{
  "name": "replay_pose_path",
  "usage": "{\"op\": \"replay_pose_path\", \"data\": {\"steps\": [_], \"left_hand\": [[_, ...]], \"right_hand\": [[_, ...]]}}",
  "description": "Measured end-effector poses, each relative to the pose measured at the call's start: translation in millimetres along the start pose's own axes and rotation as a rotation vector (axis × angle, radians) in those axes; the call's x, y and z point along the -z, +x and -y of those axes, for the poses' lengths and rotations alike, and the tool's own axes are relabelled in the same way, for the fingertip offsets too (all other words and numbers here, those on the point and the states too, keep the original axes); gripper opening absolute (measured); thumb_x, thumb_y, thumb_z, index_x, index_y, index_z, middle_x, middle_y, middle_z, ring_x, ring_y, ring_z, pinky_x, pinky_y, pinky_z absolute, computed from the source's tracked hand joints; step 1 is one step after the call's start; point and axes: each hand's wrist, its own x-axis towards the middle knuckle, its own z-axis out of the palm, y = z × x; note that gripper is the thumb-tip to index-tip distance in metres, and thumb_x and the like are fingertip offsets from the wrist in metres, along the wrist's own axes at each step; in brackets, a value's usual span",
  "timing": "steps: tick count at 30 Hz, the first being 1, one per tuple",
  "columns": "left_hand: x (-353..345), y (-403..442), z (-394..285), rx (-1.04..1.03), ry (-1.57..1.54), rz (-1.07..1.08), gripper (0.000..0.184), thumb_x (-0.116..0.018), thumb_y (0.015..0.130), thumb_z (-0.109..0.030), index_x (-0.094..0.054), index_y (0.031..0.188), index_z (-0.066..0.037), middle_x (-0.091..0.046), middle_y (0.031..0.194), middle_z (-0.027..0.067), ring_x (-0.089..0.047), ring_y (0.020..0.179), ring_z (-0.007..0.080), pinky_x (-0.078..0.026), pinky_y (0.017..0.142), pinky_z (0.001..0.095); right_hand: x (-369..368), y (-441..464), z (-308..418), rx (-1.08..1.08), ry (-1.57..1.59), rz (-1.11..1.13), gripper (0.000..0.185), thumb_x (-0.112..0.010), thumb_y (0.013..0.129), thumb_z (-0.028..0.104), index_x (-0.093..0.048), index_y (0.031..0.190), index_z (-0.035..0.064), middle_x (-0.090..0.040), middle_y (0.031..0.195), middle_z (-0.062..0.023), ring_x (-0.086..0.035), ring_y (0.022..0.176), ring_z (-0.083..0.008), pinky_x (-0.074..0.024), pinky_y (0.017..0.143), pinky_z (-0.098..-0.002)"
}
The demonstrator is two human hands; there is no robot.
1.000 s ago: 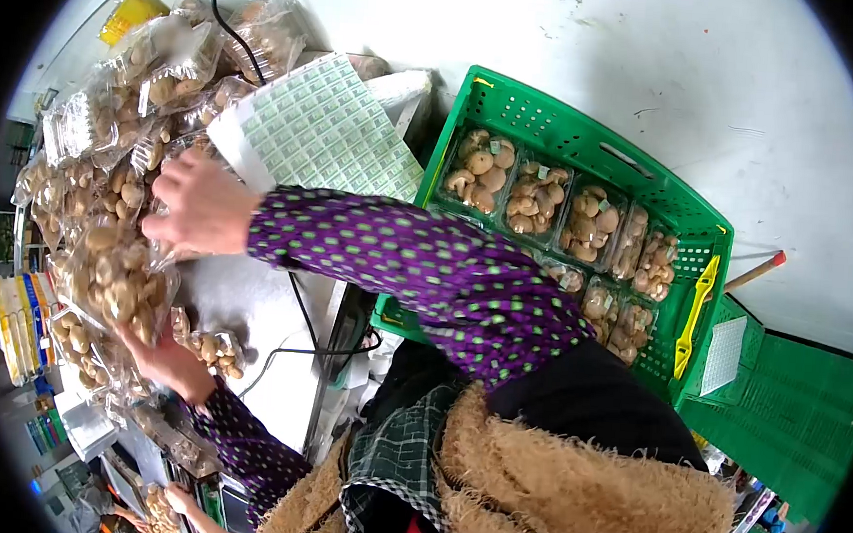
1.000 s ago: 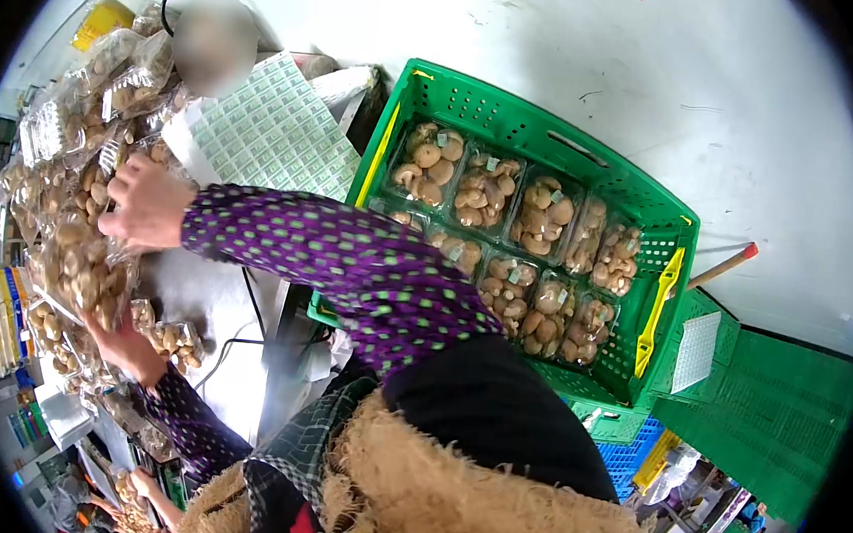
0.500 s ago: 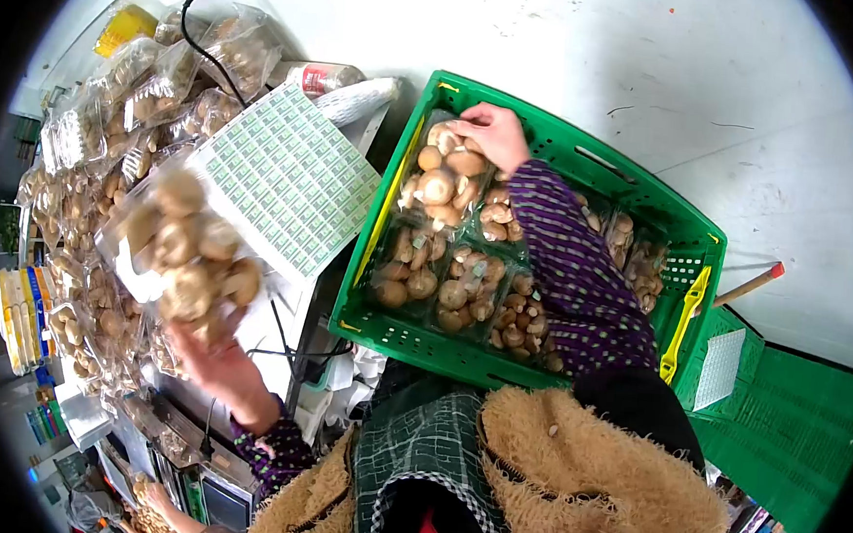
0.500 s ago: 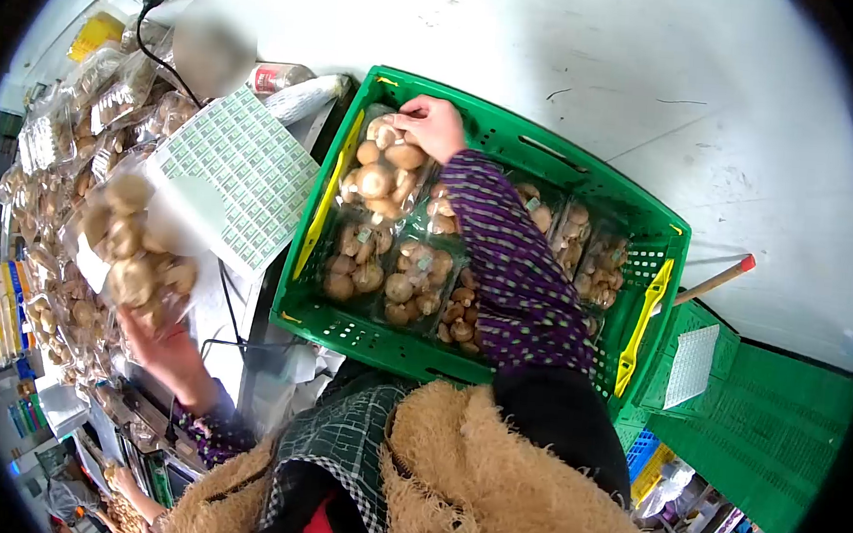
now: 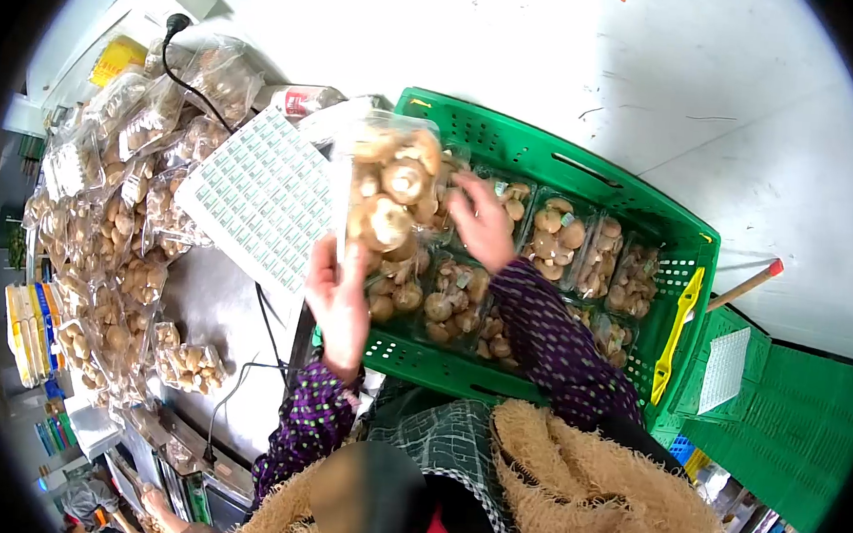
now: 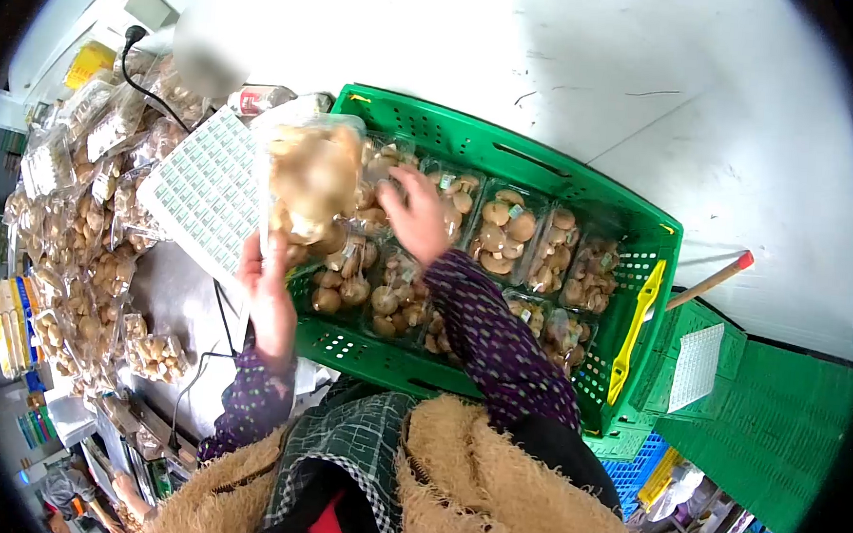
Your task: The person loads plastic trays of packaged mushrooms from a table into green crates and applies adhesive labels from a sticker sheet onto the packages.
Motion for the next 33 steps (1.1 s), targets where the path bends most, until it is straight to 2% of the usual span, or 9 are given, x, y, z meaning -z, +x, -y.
{"op": "replay_pose_path", "data": {"steps": [5, 14, 18, 21, 24, 25, 26, 30, 33], "left_hand": [[-52, -1, 21, 0.465, -0.252, 0.362, 0.041, -0.054, 0.097, -0.032, -0.058, 0.114, 0.006, -0.065, 0.098, 0.0100, -0.063, 0.083, 0.0147, -0.054, 0.071, 0.0308], [-26, 33, 101, 0.786, -0.074, 0.045, 0.071, -0.056, 0.092, -0.045, -0.036, 0.137, 0.006, -0.046, 0.129, 0.0195, -0.053, 0.112, 0.0269, -0.045, 0.095, 0.0407], [-47, 53, 131, 0.580, -0.203, 0.019, 0.035, -0.055, 0.093, -0.031, -0.058, 0.115, -0.003, -0.060, 0.100, 0.0065, -0.055, 0.088, 0.0159, -0.043, 0.083, 0.0324], [-37, 44, 82, 0.583, -0.057, 0.238, 0.031, -0.055, 0.093, -0.031, -0.065, 0.104, -0.004, -0.061, 0.083, 0.0027, -0.056, 0.077, 0.0151, -0.045, 0.074, 0.0326], [-14, 30, 121, -0.272, 1.118, 0.529, 0.037, -0.059, 0.092, -0.029, -0.061, 0.116, -0.001, -0.066, 0.106, 0.0117, -0.061, 0.092, 0.0183, -0.051, 0.075, 0.0337], [-5, 4, 96, -0.003, 0.559, 0.308, 0.040, -0.062, 0.090, -0.024, -0.057, 0.123, -0.003, -0.063, 0.116, 0.0149, -0.061, 0.099, 0.0224, -0.051, 0.082, 0.0357], [0, -17, 57, 0.187, -0.029, 0.095, 0.048, -0.065, 0.087, -0.019, -0.053, 0.131, -0.005, -0.059, 0.126, 0.0182, -0.061, 0.106, 0.0265, -0.050, 0.089, 0.0378], [163, -22, 27, -0.433, 0.615, -0.456, 0.054, -0.074, 0.078, -0.016, -0.052, 0.126, -0.003, -0.057, 0.123, 0.0162, -0.056, 0.113, 0.0272, -0.047, 0.095, 0.0395], [329, -29, 41, 0.004, 0.557, -0.895, 0.052, -0.075, 0.076, -0.018, -0.054, 0.120, -0.001, -0.058, 0.118, 0.0169, -0.057, 0.110, 0.0281, -0.045, 0.094, 0.0403]], "right_hand": [[48, -39, 72, -0.618, 1.207, -0.027, 0.064, -0.043, 0.097, 0.054, -0.040, 0.137, 0.0040, -0.053, 0.130, -0.0108, -0.055, 0.113, -0.0231, -0.0453, 0.098, -0.0375], [69, -24, -35, -0.669, 0.782, -0.435, 0.046, -0.058, 0.091, 0.040, -0.064, 0.104, -0.0043, -0.066, 0.099, -0.0075, -0.061, 0.089, -0.0159, -0.0475, 0.079, -0.0293], [47, -9, -52, -0.665, 0.153, -0.264, 0.073, -0.054, 0.088, 0.055, -0.054, 0.123, -0.0091, -0.056, 0.125, -0.0217, -0.051, 0.116, -0.0289, -0.0350, 0.103, -0.0379], [38, -15, -17, -0.665, -0.555, -0.164, 0.060, -0.046, 0.094, 0.052, -0.056, 0.123, 0.0004, -0.062, 0.112, -0.0213, -0.059, 0.099, -0.0351, -0.0483, 0.085, -0.0398], [52, -27, -116, 0.180, -1.559, -0.076, 0.047, -0.046, 0.097, 0.036, -0.048, 0.133, 0.0065, -0.065, 0.103, -0.0162, -0.065, 0.082, -0.0295, -0.0533, 0.067, -0.0380], [62, -28, -140, 0.242, -1.803, 0.038, 0.049, -0.059, 0.089, 0.023, -0.046, 0.131, 0.0003, -0.061, 0.109, -0.0156, -0.062, 0.092, -0.0319, -0.0512, 0.072, -0.0420], [62, -27, -131, 0.071, -1.436, -0.134, 0.051, -0.058, 0.091, 0.025, -0.045, 0.131, -0.0022, -0.058, 0.113, -0.0198, -0.058, 0.099, -0.0353, -0.0485, 0.081, -0.0449], [36, -11, 1, 0.240, -0.820, -0.560, 0.054, -0.058, 0.094, 0.030, -0.043, 0.130, -0.0078, -0.049, 0.125, -0.0284, -0.048, 0.117, -0.0372, -0.0417, 0.099, -0.0458], [-72, -17, 135, 0.221, -0.012, 0.114, 0.035, -0.060, 0.091, 0.010, -0.055, 0.125, 0.0026, -0.060, 0.117, -0.0126, -0.059, 0.102, -0.0226, -0.0479, 0.089, -0.0345]]}}
